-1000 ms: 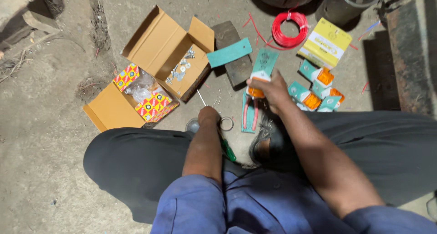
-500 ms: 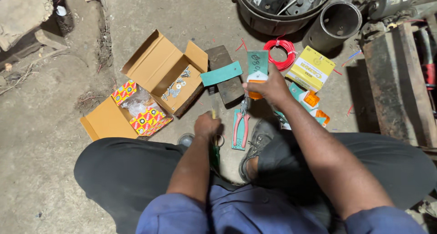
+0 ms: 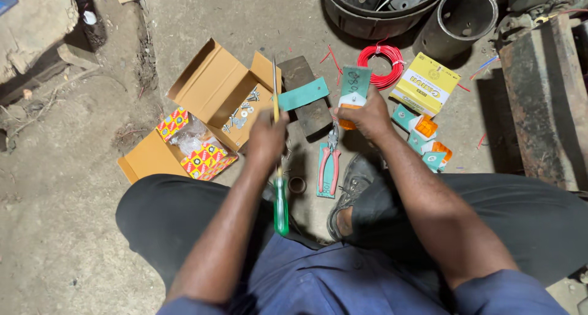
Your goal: The person sits on the floor and uses a screwdriver to tighten screws on small orange electrical components. They handle multiple units one at a time, placing finished pieces aside.
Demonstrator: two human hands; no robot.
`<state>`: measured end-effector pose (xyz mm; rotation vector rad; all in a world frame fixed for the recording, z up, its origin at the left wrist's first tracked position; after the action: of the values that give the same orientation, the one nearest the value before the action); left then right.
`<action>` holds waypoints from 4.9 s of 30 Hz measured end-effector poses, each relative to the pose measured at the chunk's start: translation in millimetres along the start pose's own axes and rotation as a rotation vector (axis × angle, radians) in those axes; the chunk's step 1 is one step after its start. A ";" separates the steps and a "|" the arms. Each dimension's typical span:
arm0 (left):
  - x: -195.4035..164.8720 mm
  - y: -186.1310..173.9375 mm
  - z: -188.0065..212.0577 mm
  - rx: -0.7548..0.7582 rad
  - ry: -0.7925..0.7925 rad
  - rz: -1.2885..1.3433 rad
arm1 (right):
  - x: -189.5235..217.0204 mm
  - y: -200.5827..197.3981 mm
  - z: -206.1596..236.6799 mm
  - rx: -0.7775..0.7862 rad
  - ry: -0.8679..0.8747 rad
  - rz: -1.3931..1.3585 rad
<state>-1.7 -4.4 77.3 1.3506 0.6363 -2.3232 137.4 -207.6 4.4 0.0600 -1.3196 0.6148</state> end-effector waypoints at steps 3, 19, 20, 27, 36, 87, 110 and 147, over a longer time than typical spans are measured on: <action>35.3 5.7 52.2 0.101 -0.503 0.192 | -1.0 6.3 0.5 -0.028 -0.031 -0.034; -2.7 -23.3 150.0 0.126 -0.567 0.151 | -5.1 12.6 -9.0 -0.124 0.010 -0.032; -2.7 -24.7 152.1 0.146 -0.563 -0.073 | -4.8 11.6 -9.5 -0.133 0.000 -0.035; -29.1 -33.2 158.3 0.214 0.182 -0.364 | 2.7 8.6 -9.9 -0.151 0.050 -0.055; -28.6 -33.2 166.3 0.157 0.221 -0.501 | 14.4 3.4 -2.1 -0.217 -0.017 0.081; -58.6 -57.2 175.3 -0.076 0.526 -0.659 | 19.9 28.0 9.0 -0.263 -0.058 0.262; -0.1 -79.4 159.4 0.167 -0.646 0.554 | 18.1 38.5 8.8 -0.351 -0.154 0.320; -63.0 -73.1 180.0 0.036 0.342 -0.555 | 34.9 33.3 8.7 -0.349 -0.084 0.017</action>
<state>-138.4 -38.0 225.3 1.7895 1.2118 -2.5306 118.6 -169.4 28.8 -0.2128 -1.4930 0.3926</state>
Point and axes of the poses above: each hand's wrist, its own z-axis away from the middle knuckle, its own y-axis out of the palm, x = y × z, the point moved 3 cm from there along -z, towards the middle knuckle, and after that the axes turned 15 degrees about z, right-handed, at the moved point
